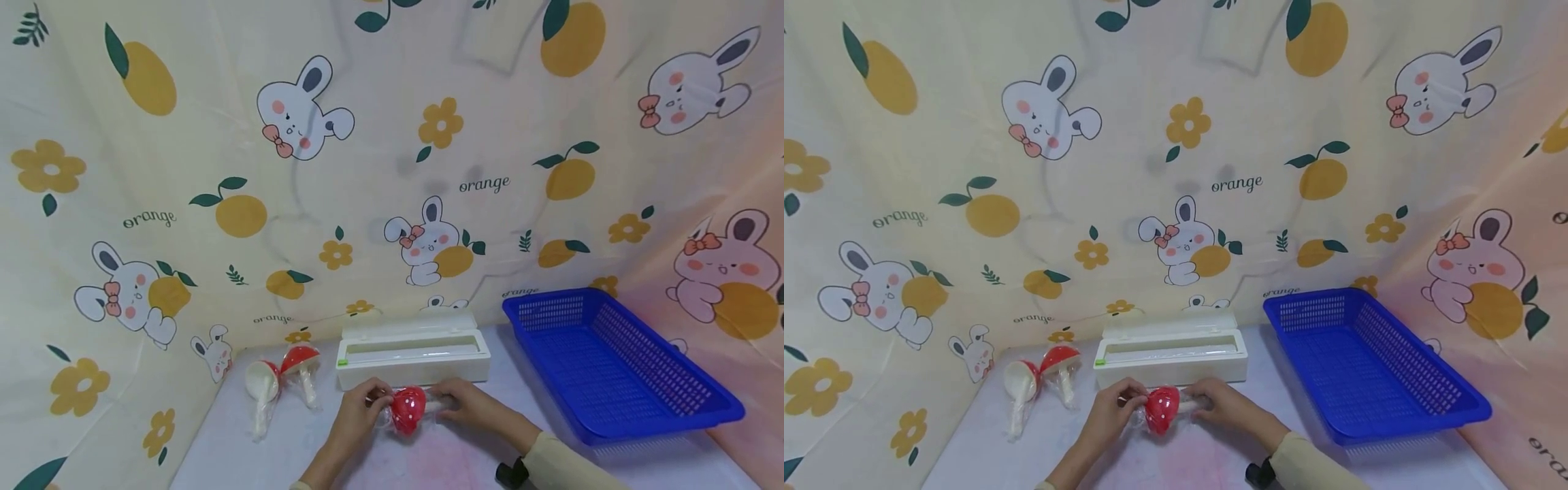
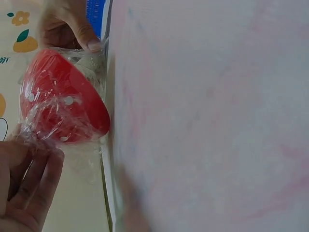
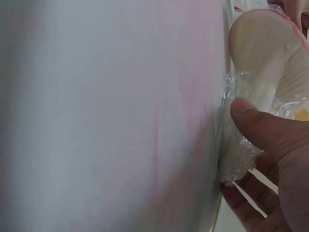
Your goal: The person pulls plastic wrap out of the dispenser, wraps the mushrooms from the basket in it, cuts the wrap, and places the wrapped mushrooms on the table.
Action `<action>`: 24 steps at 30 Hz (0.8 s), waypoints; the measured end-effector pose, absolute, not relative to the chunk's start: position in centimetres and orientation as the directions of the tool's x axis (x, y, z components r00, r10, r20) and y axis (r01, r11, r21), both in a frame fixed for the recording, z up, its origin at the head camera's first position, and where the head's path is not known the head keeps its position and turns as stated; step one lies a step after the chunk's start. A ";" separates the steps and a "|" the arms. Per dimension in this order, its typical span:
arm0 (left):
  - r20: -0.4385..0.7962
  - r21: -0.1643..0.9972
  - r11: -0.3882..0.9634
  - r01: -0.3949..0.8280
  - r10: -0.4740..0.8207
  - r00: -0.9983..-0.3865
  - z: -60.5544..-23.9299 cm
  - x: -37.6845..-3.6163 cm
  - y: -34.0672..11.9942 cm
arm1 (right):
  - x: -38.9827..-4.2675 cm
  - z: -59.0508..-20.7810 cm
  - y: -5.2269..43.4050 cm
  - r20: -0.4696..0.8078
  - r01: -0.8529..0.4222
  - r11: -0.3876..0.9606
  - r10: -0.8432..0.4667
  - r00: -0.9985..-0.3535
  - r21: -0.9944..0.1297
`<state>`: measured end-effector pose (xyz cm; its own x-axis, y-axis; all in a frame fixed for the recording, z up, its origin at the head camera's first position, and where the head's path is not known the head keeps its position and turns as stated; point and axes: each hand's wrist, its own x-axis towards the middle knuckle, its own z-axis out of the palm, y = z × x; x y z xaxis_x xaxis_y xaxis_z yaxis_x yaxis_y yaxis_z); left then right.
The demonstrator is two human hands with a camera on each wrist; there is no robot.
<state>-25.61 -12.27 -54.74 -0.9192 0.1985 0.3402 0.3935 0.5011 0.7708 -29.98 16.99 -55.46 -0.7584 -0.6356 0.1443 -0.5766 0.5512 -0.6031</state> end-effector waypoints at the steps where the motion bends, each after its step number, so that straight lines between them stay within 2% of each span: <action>1: 0.333 0.773 0.504 0.386 0.195 -0.922 -54.7 -25.6 -12.2 | -30.0 -55.6 16.9 0.143 -0.579 0.553 -0.637 -0.757 -0.599; 7: 0.313 0.784 0.510 0.353 0.167 -0.935 -54.8 -25.5 -11.9 | -29.7 -56.2 17.0 0.226 -0.668 0.538 -0.666 -0.711 -0.515; 13: 0.333 0.838 0.412 0.359 0.135 -0.933 -54.9 -25.6 -11.8 | -29.8 -56.5 17.5 0.380 -0.773 0.458 -0.685 -0.622 -0.439; 17: 0.314 0.886 0.313 0.342 0.139 -0.939 -54.4 -25.3 -11.7 | -29.5 -56.3 17.4 0.421 -0.782 0.446 -0.667 -0.615 -0.435; 18: 0.302 0.897 0.290 0.333 0.146 -0.942 -54.3 -25.3 -11.8 | -29.2 -55.9 17.2 0.411 -0.765 0.463 -0.653 -0.635 -0.448; 20: 0.290 0.909 0.263 0.324 0.162 -0.943 -54.1 -25.1 -11.8 | -29.0 -55.8 17.1 0.422 -0.765 0.463 -0.645 -0.637 -0.448; 24: 0.271 0.919 0.249 0.307 0.171 -0.947 -53.9 -24.9 -11.8 | -28.7 -55.9 17.0 0.484 -0.804 0.419 -0.646 -0.590 -0.421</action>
